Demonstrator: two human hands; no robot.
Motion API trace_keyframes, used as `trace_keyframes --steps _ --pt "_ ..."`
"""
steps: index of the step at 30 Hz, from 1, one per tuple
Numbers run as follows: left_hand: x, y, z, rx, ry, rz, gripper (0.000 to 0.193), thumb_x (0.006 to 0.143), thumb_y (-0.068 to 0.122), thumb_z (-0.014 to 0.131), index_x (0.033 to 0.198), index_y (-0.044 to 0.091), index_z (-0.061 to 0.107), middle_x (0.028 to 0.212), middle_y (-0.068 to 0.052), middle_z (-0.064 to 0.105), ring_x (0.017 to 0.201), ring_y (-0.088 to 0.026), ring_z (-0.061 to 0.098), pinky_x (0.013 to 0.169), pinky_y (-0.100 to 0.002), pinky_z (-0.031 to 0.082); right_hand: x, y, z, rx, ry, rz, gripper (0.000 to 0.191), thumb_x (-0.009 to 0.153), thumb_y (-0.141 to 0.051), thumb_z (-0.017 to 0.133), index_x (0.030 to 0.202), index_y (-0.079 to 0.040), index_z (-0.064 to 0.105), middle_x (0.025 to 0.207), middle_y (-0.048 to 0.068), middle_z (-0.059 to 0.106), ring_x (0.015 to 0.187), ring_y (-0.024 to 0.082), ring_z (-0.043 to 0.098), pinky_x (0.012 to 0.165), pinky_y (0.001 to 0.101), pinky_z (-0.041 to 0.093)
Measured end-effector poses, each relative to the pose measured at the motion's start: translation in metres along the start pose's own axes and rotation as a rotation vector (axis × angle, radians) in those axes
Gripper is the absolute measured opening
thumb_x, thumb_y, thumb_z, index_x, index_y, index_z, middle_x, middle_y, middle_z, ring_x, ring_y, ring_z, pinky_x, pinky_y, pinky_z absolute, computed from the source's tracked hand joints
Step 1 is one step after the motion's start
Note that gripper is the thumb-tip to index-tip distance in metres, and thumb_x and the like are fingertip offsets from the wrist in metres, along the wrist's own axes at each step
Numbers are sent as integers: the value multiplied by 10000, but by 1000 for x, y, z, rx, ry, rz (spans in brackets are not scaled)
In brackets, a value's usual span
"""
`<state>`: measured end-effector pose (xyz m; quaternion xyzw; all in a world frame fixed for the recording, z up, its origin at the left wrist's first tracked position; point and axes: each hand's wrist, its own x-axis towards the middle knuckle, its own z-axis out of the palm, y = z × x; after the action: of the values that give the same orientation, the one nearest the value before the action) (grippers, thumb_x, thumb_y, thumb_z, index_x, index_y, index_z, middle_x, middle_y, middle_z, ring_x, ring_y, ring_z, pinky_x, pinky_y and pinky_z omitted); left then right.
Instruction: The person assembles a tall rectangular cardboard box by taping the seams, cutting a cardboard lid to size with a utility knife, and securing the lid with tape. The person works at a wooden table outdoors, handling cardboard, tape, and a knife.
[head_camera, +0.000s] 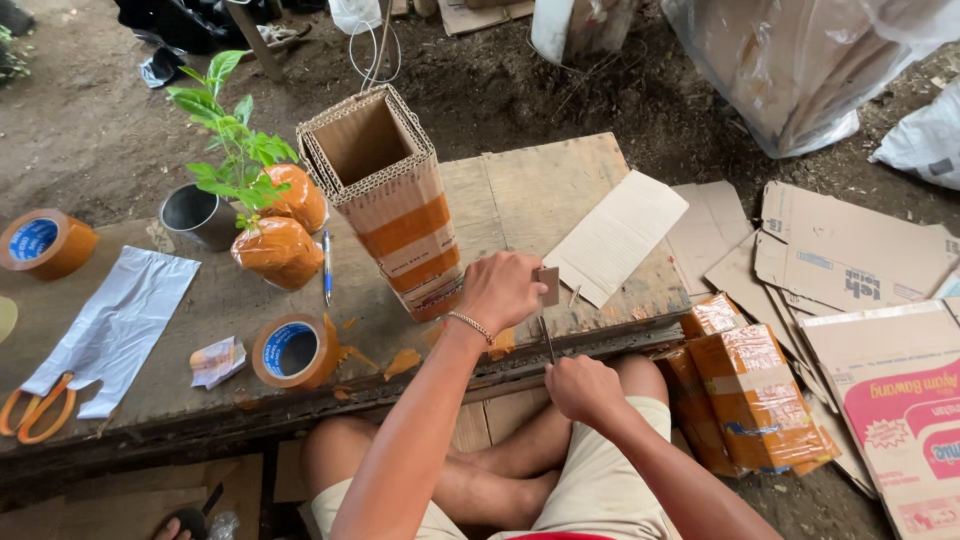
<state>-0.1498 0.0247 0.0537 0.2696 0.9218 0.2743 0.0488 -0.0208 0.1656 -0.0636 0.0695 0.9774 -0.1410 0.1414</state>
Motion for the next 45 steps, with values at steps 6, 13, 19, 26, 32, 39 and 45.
trace_keyframes --steps 6,13,19,26,32,39,45 --pt "-25 -3 -22 10 -150 -140 298 820 348 762 1017 125 774 1046 -163 734 1034 -375 690 902 -491 532 4 -13 -28 -23 102 13 552 1006 -487 461 830 -51 749 825 237 717 791 449 704 738 558 559" --pt "-76 -21 -16 -280 216 -245 347 950 300 631 1214 78 667 979 -264 714 999 -441 674 842 -522 534 28 -21 -74 325 332 21 437 1031 -430 535 1020 -27 706 815 226 726 769 393 691 667 496 525" --pt "-111 -7 -34 -411 566 -240 311 1057 244 495 1239 61 668 915 -224 758 869 -378 729 733 -463 563 2 -67 -66 1372 -11 -195 480 980 -194 656 1407 -11 539 1089 118 695 880 153 641 706 312 518" --pt "-106 -32 -107 -236 1169 -151 690 860 418 822 1370 11 596 1007 -171 697 857 -295 609 765 -395 522 11 -83 -114 1761 34 -193 427 975 -123 599 1385 -36 516 1147 22 693 1007 107 673 829 313 577" --pt "-48 -51 -159 -261 853 301 1438 665 567 861 1593 -58 -43 1522 -345 342 1422 -443 400 1201 -501 365 7 -89 -150 1807 120 -226 463 967 -50 624 1394 -92 451 1057 150 716 920 171 680 741 318 546" --pt "-78 -16 -117 -222 741 338 1442 665 469 967 1596 -76 10 1506 -305 400 1376 -442 455 1195 -536 399 -24 -89 -215 1693 245 -246 474 938 -58 612 1410 -29 583 1072 131 696 934 163 710 826 296 595" --pt "-115 -4 -93 -117 651 386 1419 676 323 939 1581 -141 -51 1535 -285 381 1367 -468 445 1203 -528 386 -64 -112 -229 1096 501 -247 449 932 -127 698 1370 -39 647 937 102 739 765 108 674 652 229 550"
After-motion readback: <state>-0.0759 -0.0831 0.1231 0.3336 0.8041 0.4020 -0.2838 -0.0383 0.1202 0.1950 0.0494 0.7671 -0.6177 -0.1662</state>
